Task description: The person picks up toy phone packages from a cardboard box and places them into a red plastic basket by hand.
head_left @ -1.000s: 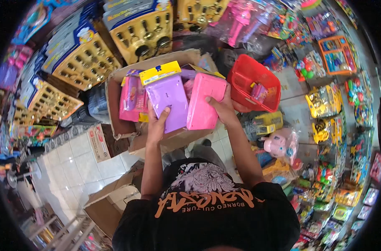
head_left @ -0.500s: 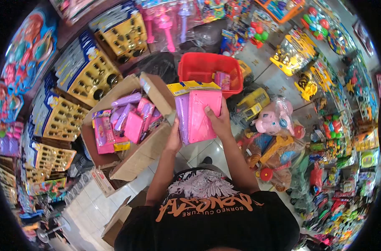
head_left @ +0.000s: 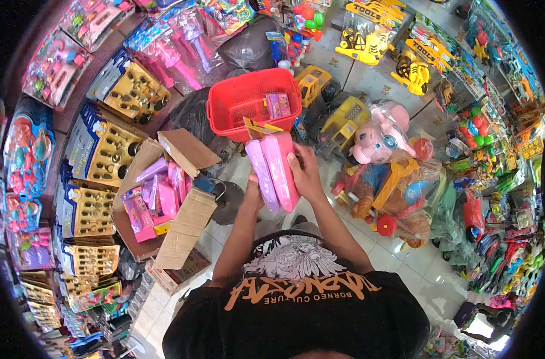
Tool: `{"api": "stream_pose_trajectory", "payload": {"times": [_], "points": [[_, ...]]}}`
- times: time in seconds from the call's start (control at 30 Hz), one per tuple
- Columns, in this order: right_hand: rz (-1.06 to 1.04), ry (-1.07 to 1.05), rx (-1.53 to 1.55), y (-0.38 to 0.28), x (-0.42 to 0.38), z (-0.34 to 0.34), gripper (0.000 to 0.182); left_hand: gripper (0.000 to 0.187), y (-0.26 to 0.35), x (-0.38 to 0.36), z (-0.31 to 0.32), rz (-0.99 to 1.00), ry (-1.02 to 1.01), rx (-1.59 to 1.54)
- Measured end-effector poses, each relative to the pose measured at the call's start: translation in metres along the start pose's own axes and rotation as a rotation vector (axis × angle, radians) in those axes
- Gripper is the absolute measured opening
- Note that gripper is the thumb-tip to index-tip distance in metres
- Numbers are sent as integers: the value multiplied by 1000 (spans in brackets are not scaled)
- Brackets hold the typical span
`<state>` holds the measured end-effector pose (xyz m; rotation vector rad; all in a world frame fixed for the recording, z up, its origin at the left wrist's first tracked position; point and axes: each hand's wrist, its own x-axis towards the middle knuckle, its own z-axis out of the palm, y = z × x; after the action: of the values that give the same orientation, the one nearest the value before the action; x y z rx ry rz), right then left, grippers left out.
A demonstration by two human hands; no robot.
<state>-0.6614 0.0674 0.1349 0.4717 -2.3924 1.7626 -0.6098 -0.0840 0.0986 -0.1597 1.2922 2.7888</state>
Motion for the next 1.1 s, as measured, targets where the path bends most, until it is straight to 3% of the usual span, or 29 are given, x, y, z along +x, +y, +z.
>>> {"api": "stream_pose_trajectory", "payload": {"times": [0.13, 0.23, 0.3, 0.4, 0.5, 0.53, 0.6, 0.63, 0.67, 0.73, 0.8, 0.87, 0.9, 1.0, 1.1], "points": [[32, 55, 144, -5, 6, 4, 39, 98, -7, 3, 9, -141, 85, -114], [138, 59, 422, -8, 16, 4, 37, 92, -13, 10, 8, -72, 140, -61], [158, -141, 315, -1, 27, 0, 40, 91, -13, 19, 3, -12, 189, 5], [292, -227, 505, 4, 43, 7, 43, 78, -6, 39, -7, 62, 167, -2], [191, -311, 358, 18, 64, 12, 53, 46, 11, 63, -12, 180, 238, 214], [193, -306, 344, 29, 75, 14, 53, 46, 15, 76, -15, 176, 230, 202], [185, -394, 138, 50, 94, 17, 61, 45, 21, 97, -23, 169, 271, 538], [324, -499, 321, 23, 113, 8, 65, 44, 34, 106, -12, 138, 237, 498], [333, -493, 308, 25, 118, 10, 65, 44, 37, 116, -12, 130, 229, 485], [344, -355, 357, 20, 143, 19, 67, 46, 51, 146, -16, -104, 246, 55], [358, -375, 299, 27, 165, 21, 68, 48, 65, 176, -27, -40, 181, 222], [404, -193, 338, 56, 178, 32, 69, 53, 71, 196, -40, 83, 77, 548], [460, -206, 388, 60, 186, 34, 69, 57, 93, 195, -25, -68, 77, 456], [502, -197, 484, 65, 198, 39, 64, 62, 95, 217, -44, -92, 35, 466], [478, -231, 544, 90, 200, 58, 64, 65, 76, 234, -74, -209, 73, 250]]}}
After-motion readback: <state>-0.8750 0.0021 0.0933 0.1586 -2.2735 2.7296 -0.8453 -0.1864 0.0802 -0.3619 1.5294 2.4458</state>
